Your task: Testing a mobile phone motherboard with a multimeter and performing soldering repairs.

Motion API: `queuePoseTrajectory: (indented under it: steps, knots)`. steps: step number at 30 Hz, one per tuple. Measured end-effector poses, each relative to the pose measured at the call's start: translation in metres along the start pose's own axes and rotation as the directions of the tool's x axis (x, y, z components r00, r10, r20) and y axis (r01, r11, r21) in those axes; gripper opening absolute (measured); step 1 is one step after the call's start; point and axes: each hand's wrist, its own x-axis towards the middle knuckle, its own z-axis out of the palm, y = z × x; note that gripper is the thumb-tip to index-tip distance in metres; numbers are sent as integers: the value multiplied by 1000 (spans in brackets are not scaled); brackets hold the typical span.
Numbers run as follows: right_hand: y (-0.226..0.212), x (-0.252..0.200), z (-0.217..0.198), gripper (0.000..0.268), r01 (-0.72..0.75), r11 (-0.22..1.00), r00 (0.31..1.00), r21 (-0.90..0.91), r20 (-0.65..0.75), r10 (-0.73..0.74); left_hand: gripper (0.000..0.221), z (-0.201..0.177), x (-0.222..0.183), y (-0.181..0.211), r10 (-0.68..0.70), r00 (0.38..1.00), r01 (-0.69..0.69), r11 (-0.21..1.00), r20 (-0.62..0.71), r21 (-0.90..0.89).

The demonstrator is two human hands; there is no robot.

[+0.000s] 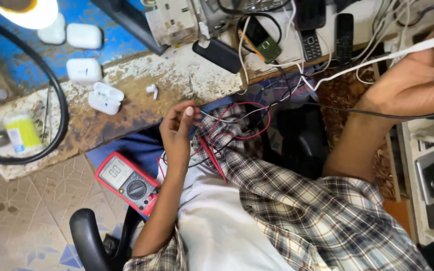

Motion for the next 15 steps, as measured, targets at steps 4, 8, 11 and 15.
queuePoseTrajectory:
  steps: [4, 8, 11, 15]
  knots:
    - [-9, -2, -8, 39, 72, 997, 996, -18, -55, -73, 23, 4, 4, 1, 23, 1000, -23, 1000, 14, 18]
    - [-13, -6, -4, 42, 89, 995, 983, -37, -156, -94, 22, 4, 3, 6, 24, 999, -25, 999, 31, 34]
    - [-14, 2, 14, 43, 124, 989, 981, -82, -142, -134, 21, 3, 3, 10, 23, 999, -24, 999, 32, 40]
    - [-18, 13, 35, 40, 152, 973, 983, -176, -80, -168, 20, 3, 2, 12, 28, 999, -30, 999, 44, 39]
